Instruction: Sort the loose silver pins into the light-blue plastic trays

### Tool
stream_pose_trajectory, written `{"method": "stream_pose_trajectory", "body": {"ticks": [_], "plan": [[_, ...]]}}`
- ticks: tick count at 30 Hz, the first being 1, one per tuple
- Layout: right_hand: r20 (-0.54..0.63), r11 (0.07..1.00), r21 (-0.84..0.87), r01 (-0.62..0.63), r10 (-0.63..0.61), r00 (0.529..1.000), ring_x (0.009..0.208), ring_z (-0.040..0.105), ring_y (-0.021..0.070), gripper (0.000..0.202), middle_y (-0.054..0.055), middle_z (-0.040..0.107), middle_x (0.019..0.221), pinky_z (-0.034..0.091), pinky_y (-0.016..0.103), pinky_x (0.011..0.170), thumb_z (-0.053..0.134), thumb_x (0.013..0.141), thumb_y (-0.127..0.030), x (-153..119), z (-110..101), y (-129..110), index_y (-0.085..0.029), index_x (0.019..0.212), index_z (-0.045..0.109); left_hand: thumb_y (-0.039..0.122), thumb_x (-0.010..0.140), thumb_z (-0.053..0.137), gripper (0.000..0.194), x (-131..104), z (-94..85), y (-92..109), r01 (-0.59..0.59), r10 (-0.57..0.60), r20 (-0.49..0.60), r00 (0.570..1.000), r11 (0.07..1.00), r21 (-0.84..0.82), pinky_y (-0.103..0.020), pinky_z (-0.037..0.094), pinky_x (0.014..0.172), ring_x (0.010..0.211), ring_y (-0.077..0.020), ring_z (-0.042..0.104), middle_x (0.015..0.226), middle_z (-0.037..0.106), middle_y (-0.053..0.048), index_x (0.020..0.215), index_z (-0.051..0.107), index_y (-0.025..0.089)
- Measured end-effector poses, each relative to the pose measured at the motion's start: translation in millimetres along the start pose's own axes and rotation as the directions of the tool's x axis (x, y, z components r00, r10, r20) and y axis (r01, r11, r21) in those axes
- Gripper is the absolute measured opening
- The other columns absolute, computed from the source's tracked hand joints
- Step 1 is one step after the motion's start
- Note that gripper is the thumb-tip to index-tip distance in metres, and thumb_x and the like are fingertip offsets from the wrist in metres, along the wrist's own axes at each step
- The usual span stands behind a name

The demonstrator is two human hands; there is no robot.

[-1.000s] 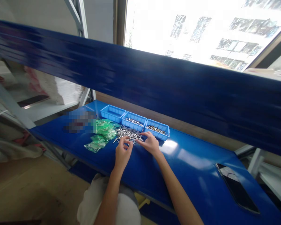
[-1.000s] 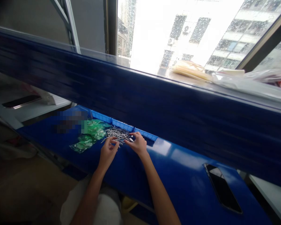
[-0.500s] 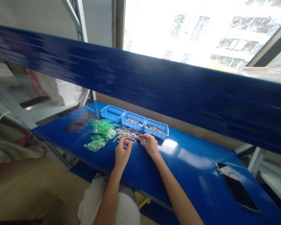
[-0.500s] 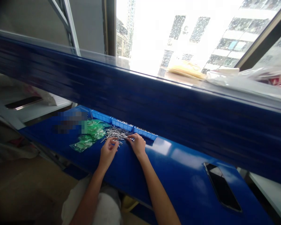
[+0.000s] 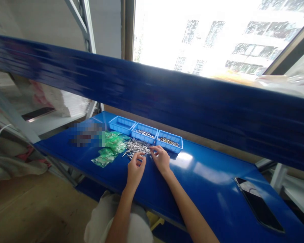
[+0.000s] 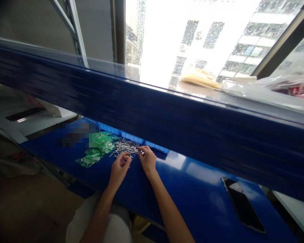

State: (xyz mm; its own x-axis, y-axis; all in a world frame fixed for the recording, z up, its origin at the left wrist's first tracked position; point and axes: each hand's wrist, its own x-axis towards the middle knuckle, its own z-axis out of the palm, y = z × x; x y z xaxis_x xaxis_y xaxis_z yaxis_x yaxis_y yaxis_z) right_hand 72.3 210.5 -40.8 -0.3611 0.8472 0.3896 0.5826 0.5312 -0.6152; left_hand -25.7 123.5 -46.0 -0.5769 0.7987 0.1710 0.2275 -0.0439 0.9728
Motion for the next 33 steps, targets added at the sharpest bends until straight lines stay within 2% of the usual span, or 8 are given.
{"method": "stream_pose_trajectory", "body": {"ticks": [5,8,10,15,20,23,29,33], "plan": [[-0.032,0.995,0.098,0.011,-0.008,0.999,0.066,0.059,0.0127,0.024,0.001,0.063,0.093,0.04,0.023,0.055,0.046,0.081,-0.035,1,-3,-4,-0.026,0.089,0.066,0.038,0.073,0.052,0.026,-1,-0.2,2,0.003,-0.003,0.001,1.0,1.0,-0.017,-0.022,0.044,0.05,0.052,-0.0107,0.053,0.07,0.058,0.0,0.09,0.056,0.018],[-0.103,0.965,0.26,-0.011,0.039,0.994,0.069,0.058,0.0148,0.029,0.005,0.063,0.092,0.043,0.024,0.057,0.047,0.08,-0.04,3,-2,-4,-0.022,0.09,0.067,0.04,0.073,0.053,0.032,-1,-0.2,3,0.022,-0.022,-0.006,1.0,0.999,-0.033,-0.022,0.044,0.051,0.053,-0.0112,0.054,0.072,0.059,-0.001,0.095,0.057,0.018],[-0.108,0.911,0.41,-0.054,0.107,0.988,0.066,0.057,0.0152,0.034,0.006,0.064,0.087,0.044,0.025,0.055,0.049,0.078,-0.044,5,-1,-4,-0.018,0.092,0.066,0.041,0.073,0.053,0.039,0,-0.7,4,0.037,-0.037,-0.01,0.999,0.998,-0.042,-0.022,0.044,0.051,0.053,-0.011,0.054,0.076,0.061,-0.002,0.103,0.056,0.017],[0.137,0.684,0.682,-0.258,0.226,0.964,0.052,0.052,0.012,0.042,0.006,0.065,0.077,0.036,0.021,0.04,0.058,0.07,-0.049,4,4,-7,-0.014,0.094,0.065,0.046,0.073,0.052,0.047,1,-3.8,7,0.03,-0.033,-0.042,0.999,0.997,-0.075,-0.022,0.043,0.049,0.052,-0.0111,0.054,0.076,0.064,-0.003,0.11,0.054,0.017],[0.28,0.563,0.743,-0.362,0.229,0.932,0.049,0.049,0.0084,0.039,0.004,0.065,0.076,0.033,0.019,0.038,0.063,0.065,-0.048,1,6,-15,-0.016,0.086,0.066,0.049,0.072,0.052,0.035,1,-6.9,9,0.03,-0.033,-0.083,0.996,0.999,-0.034,-0.022,0.042,0.05,0.053,-0.012,0.054,0.069,0.063,-0.003,0.082,0.062,0.017],[0.317,0.568,0.734,-0.373,0.199,0.927,0.048,0.048,0.008,0.035,0.003,0.065,0.072,0.032,0.019,0.038,0.064,0.064,-0.047,-2,7,-17,-0.017,0.081,0.067,0.048,0.074,0.05,0.033,2,-8.4,8,0.015,-0.02,-0.125,0.992,0.999,-0.042,-0.023,0.042,0.051,0.052,-0.0126,0.053,0.067,0.061,-0.003,0.076,0.06,0.016],[0.418,0.635,0.693,-0.341,0.031,0.908,0.046,0.048,0.0084,0.028,0.001,0.062,0.059,0.033,0.019,0.039,0.069,0.059,-0.042,-9,9,-25,-0.015,0.07,0.069,0.046,0.076,0.048,0.034,4,-10.4,2,0.038,-0.058,-0.216,0.975,0.995,-0.095,-0.024,0.044,0.051,0.052,-0.0124,0.053,0.069,0.058,-0.002,0.09,0.055,0.016],[0.391,0.647,0.689,-0.326,0.047,0.919,0.046,0.05,0.0089,0.029,0.001,0.062,0.06,0.035,0.02,0.04,0.067,0.061,-0.043,-9,6,-27,-0.017,0.071,0.068,0.047,0.079,0.043,0.034,3,-10.5,8,0.027,-0.056,-0.211,0.976,0.99,-0.136,-0.023,0.043,0.052,0.053,-0.0114,0.052,0.069,0.058,-0.002,0.089,0.055,0.017]]}}
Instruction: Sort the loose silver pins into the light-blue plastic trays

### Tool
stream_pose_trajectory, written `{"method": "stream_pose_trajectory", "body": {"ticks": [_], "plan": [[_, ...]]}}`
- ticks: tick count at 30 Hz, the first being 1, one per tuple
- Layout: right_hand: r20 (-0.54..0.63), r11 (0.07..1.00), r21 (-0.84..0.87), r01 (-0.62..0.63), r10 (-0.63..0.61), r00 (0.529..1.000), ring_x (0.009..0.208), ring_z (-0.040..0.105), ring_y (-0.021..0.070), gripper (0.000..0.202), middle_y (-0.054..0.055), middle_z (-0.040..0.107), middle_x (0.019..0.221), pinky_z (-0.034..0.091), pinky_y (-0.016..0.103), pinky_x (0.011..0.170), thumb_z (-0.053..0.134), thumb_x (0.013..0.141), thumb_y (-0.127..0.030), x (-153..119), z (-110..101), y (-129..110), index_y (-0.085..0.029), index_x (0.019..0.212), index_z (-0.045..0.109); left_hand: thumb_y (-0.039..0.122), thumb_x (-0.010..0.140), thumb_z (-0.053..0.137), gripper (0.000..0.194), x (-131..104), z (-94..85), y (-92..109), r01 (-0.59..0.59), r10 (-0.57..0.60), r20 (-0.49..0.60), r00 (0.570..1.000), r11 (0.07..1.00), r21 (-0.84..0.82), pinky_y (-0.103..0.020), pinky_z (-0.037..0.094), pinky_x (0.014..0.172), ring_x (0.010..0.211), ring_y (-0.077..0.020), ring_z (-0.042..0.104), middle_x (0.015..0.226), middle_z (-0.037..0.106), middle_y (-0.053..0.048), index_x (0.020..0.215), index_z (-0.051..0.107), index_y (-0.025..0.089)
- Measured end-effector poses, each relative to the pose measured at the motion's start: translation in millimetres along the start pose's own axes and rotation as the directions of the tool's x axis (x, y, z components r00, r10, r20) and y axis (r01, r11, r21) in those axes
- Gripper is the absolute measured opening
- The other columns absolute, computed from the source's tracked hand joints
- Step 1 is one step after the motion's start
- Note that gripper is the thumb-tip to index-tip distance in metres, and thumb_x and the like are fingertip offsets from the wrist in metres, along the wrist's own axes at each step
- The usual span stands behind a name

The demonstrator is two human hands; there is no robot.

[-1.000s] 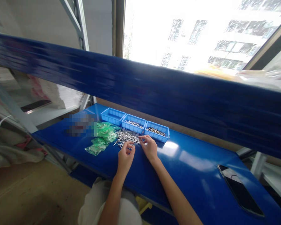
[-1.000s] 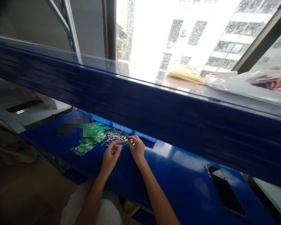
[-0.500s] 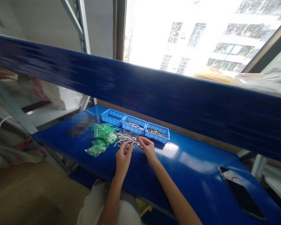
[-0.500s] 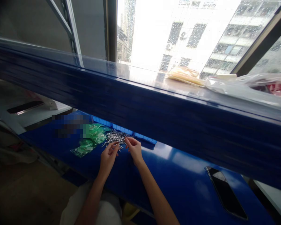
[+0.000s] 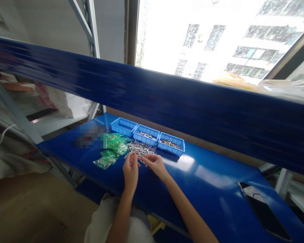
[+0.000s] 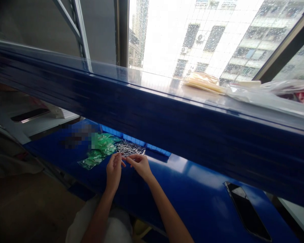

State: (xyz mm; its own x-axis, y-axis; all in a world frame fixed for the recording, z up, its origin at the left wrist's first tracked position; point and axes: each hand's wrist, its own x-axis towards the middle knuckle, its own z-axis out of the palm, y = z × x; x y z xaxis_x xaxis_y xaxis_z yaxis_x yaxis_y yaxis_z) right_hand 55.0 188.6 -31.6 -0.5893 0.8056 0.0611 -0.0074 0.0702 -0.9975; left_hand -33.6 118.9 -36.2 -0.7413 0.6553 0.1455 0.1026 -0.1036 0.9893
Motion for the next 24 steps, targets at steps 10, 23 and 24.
{"method": "stream_pose_trajectory", "body": {"ticks": [10,23,24], "plan": [[0.012,0.999,-0.03,0.031,-0.031,0.999,0.046,0.049,0.008,0.028,0.001,0.062,0.062,0.038,0.02,0.043,0.068,0.06,-0.042,1,-5,1,-0.015,0.069,0.066,0.047,0.074,0.052,0.033,-1,1.7,3,-0.016,0.016,-0.029,0.999,1.0,-0.009,-0.023,0.043,0.053,0.052,-0.0108,0.052,0.065,0.056,0.0,0.088,0.053,0.017],[-0.133,0.998,0.05,0.025,-0.019,0.991,0.045,0.042,0.0063,0.03,-0.001,0.053,0.059,0.03,0.019,0.039,0.065,0.065,-0.045,7,-17,0,-0.016,0.075,0.064,0.044,0.073,0.054,0.029,-5,12.0,-6,-0.03,0.004,0.252,0.968,0.995,0.099,-0.022,0.04,0.048,0.052,-0.0111,0.053,0.07,0.059,-0.001,0.086,0.056,0.018],[-0.141,0.998,0.051,0.026,-0.018,0.99,0.046,0.042,0.0062,0.03,-0.001,0.053,0.059,0.03,0.019,0.039,0.064,0.066,-0.045,7,-18,1,-0.016,0.076,0.064,0.043,0.074,0.053,0.03,-5,11.4,-6,-0.022,-0.001,0.239,0.971,0.995,0.093,-0.022,0.04,0.048,0.052,-0.0113,0.053,0.07,0.059,-0.001,0.089,0.055,0.018]]}}
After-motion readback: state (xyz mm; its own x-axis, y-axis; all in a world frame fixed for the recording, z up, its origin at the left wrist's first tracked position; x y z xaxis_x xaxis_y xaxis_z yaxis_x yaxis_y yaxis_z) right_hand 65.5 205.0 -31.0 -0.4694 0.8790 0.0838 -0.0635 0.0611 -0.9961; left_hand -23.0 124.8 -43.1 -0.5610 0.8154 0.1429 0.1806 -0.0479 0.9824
